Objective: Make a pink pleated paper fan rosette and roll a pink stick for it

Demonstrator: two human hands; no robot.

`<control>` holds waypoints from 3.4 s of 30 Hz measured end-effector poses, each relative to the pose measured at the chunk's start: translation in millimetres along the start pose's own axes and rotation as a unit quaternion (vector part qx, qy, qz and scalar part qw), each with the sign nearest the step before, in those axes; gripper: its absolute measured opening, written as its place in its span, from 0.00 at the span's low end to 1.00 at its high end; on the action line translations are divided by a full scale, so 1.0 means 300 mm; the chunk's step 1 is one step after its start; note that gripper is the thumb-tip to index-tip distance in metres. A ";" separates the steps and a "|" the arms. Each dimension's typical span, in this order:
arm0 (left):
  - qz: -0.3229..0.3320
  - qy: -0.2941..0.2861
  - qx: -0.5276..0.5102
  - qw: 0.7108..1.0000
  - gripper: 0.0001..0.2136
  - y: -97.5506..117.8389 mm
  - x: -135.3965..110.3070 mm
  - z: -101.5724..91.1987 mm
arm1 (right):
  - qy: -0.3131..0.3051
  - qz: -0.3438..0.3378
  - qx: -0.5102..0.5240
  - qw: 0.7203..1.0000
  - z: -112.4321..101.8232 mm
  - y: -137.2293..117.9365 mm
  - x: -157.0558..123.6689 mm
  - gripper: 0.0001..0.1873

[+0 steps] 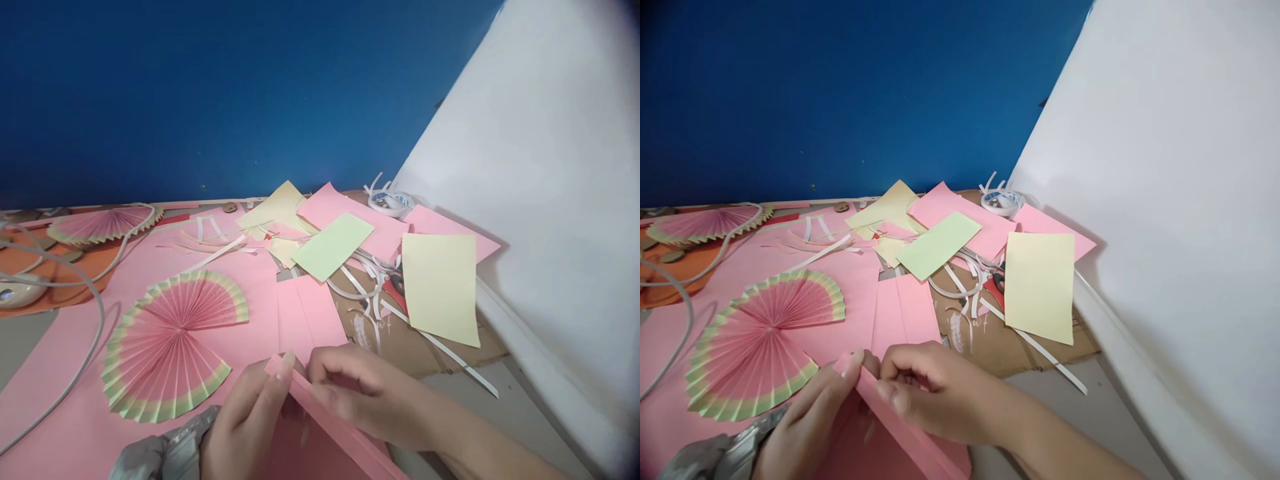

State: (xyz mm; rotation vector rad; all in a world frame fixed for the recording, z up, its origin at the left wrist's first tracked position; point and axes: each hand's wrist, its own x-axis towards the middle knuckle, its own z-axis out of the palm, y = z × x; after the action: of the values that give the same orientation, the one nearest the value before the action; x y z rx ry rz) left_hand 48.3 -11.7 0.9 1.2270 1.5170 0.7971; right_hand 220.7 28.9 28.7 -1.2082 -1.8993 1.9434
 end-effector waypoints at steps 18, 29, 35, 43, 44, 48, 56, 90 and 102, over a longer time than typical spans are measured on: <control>0.021 -0.144 -0.124 0.982 0.18 -0.003 0.046 -0.018 | -0.015 -0.072 0.196 0.978 -0.003 0.031 0.012 0.15; 0.040 -0.139 -0.144 0.979 0.13 -0.008 0.051 -0.016 | 0.127 -0.082 0.124 0.981 0.040 0.037 0.021 0.16; 0.043 -0.245 -0.097 0.964 0.16 0.017 0.046 -0.011 | 0.221 -0.085 0.060 0.970 0.004 0.048 0.020 0.20; 0.041 -0.220 -0.044 0.974 0.17 0.012 0.045 -0.012 | 0.148 -0.037 -0.019 0.988 0.016 0.020 0.012 0.16; 0.040 -0.221 -0.042 0.974 0.17 0.013 0.044 -0.011 | 0.154 -0.040 -0.023 0.987 0.012 0.014 0.011 0.16; 0.050 -0.191 -0.037 0.980 0.17 0.007 0.042 -0.008 | 0.075 -0.018 0.002 0.997 -0.001 -0.013 0.008 0.11; 0.053 -0.209 -0.035 0.976 0.17 -0.001 0.037 -0.011 | 0.089 0.010 -0.070 0.994 0.003 -0.023 0.009 0.10; 0.106 -0.211 -0.045 0.971 0.13 0.013 0.031 -0.010 | 0.121 -0.070 -0.020 0.990 0.015 0.000 -0.004 0.16; 0.123 -0.170 -0.011 0.978 0.15 0.003 0.037 -0.018 | 0.045 -0.034 -0.078 0.995 0.011 -0.011 0.003 0.12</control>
State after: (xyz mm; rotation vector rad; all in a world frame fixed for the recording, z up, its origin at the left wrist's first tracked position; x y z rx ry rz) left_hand 43.3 -0.5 0.2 1.4705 1.0906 0.7163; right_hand 216.6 27.5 30.7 -1.2327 -2.0492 1.7036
